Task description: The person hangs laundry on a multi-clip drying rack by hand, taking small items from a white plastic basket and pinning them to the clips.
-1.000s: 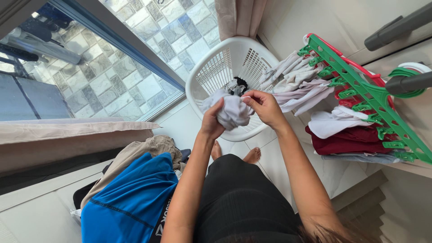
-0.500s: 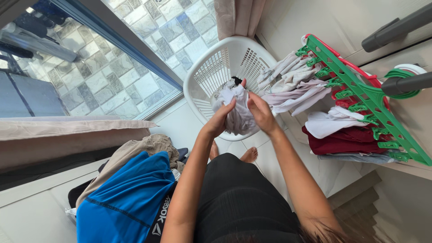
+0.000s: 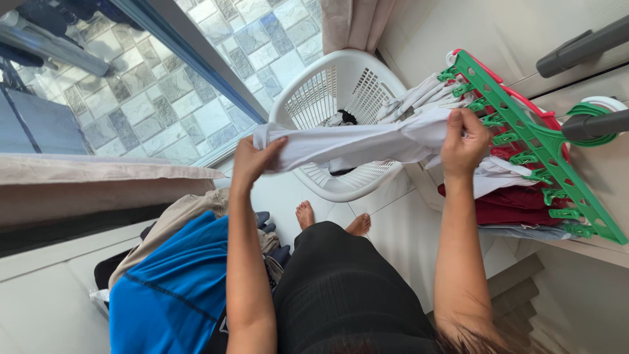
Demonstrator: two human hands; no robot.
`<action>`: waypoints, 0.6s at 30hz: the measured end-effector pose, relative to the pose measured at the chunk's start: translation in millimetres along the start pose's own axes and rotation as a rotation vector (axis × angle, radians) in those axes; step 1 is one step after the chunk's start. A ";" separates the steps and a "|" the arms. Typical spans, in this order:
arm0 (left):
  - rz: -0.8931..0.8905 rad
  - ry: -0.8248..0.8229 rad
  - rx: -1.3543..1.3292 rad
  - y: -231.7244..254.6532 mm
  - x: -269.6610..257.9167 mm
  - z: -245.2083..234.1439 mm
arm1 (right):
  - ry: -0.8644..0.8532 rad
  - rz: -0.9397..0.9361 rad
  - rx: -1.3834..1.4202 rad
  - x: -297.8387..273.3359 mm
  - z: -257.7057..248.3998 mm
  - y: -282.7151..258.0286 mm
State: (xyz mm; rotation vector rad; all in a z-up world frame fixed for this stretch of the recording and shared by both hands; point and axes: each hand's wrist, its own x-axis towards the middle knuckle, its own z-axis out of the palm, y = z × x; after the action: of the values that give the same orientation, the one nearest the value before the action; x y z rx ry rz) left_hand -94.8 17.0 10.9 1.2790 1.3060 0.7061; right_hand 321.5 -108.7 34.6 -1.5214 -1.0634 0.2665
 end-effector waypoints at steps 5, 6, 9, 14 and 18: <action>-0.059 -0.343 -0.643 -25.2 -3.2 -20.4 | 0.133 -0.017 -0.102 6.7 -4.2 -9.3; 0.004 -0.494 -0.905 -27.5 -7.3 -20.6 | 0.141 0.020 -0.117 6.1 -7.1 -8.2; -0.133 -0.471 -1.084 -20.3 -22.0 21.1 | 0.069 -0.067 -0.364 6.7 -7.0 -7.6; -0.131 -0.640 -1.062 19.8 -30.6 86.5 | -0.219 -0.157 -0.001 -8.8 27.1 -34.7; -0.174 -0.682 -1.110 40.8 -41.6 119.6 | -0.645 0.031 0.142 -32.5 53.1 -86.5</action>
State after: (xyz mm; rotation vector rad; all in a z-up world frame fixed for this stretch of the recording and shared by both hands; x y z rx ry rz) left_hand 20.0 -44.8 37.3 0.3940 0.3106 0.6281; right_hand 226.8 -107.3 83.4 -1.3497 -1.4825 0.8779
